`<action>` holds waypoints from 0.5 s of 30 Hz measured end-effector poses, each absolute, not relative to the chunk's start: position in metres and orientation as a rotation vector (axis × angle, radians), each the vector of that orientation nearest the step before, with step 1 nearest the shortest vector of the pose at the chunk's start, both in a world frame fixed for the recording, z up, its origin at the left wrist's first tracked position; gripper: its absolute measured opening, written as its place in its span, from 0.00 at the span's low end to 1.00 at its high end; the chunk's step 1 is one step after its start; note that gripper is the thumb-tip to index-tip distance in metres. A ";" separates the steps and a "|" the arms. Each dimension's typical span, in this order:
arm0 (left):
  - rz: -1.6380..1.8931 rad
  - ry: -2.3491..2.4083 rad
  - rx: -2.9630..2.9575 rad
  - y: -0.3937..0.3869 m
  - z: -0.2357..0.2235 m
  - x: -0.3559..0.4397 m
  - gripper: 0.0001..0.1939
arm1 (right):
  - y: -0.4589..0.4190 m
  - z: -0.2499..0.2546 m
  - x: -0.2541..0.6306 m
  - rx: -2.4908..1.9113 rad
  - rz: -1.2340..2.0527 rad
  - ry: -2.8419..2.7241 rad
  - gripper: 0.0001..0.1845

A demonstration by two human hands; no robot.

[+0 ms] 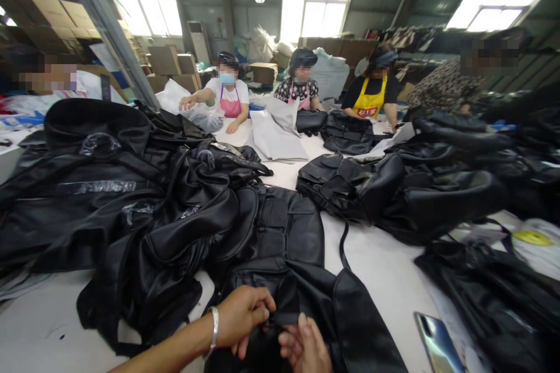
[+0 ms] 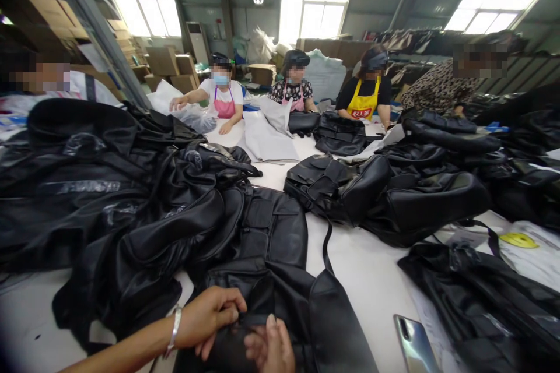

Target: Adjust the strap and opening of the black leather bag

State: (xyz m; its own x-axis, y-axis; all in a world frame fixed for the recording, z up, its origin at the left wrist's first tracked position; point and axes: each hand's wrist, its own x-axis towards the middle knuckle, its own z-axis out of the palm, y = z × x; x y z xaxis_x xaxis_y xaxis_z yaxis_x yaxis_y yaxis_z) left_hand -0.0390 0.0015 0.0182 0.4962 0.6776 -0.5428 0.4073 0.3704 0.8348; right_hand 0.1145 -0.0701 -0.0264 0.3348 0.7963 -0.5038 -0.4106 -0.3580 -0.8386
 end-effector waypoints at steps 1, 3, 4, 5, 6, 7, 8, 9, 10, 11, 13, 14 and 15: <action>0.233 1.092 1.202 0.002 0.016 -0.040 0.10 | -0.068 -0.029 0.115 -1.406 1.371 -0.243 0.31; 0.247 1.052 1.131 0.003 0.013 -0.041 0.12 | -0.064 -0.033 0.116 -1.370 1.441 -0.085 0.34; 0.252 1.037 1.105 0.003 0.013 -0.041 0.12 | -0.063 -0.035 0.116 -1.365 1.464 -0.048 0.34; 0.257 1.029 1.085 0.003 0.013 -0.042 0.12 | -0.063 -0.036 0.116 -1.362 1.480 -0.027 0.34; 0.260 1.028 1.068 0.004 0.014 -0.042 0.13 | -0.062 -0.037 0.116 -1.359 1.488 -0.017 0.34; 0.263 1.035 1.057 0.005 0.014 -0.042 0.13 | -0.062 -0.038 0.116 -1.358 1.491 -0.014 0.34; 0.265 1.046 1.050 0.005 0.015 -0.042 0.13 | -0.062 -0.039 0.116 -1.358 1.490 -0.012 0.35; 0.265 1.053 1.043 0.005 0.015 -0.042 0.14 | -0.063 -0.039 0.115 -1.360 1.487 -0.007 0.35; 0.267 1.057 1.038 0.006 0.014 -0.042 0.14 | -0.063 -0.040 0.115 -1.364 1.482 0.003 0.34; 0.267 1.057 1.036 0.006 0.014 -0.041 0.14 | -0.063 -0.040 0.115 -1.370 1.474 0.017 0.34; 0.260 1.064 1.043 0.005 0.011 -0.041 0.15 | -0.064 -0.041 0.115 -1.384 1.457 0.038 0.32; 0.257 1.080 1.056 0.005 0.010 -0.040 0.14 | -0.064 -0.040 0.115 -1.391 1.448 0.027 0.31; 0.251 1.102 1.077 0.005 0.009 -0.039 0.14 | -0.064 -0.040 0.116 -1.397 1.440 -0.012 0.31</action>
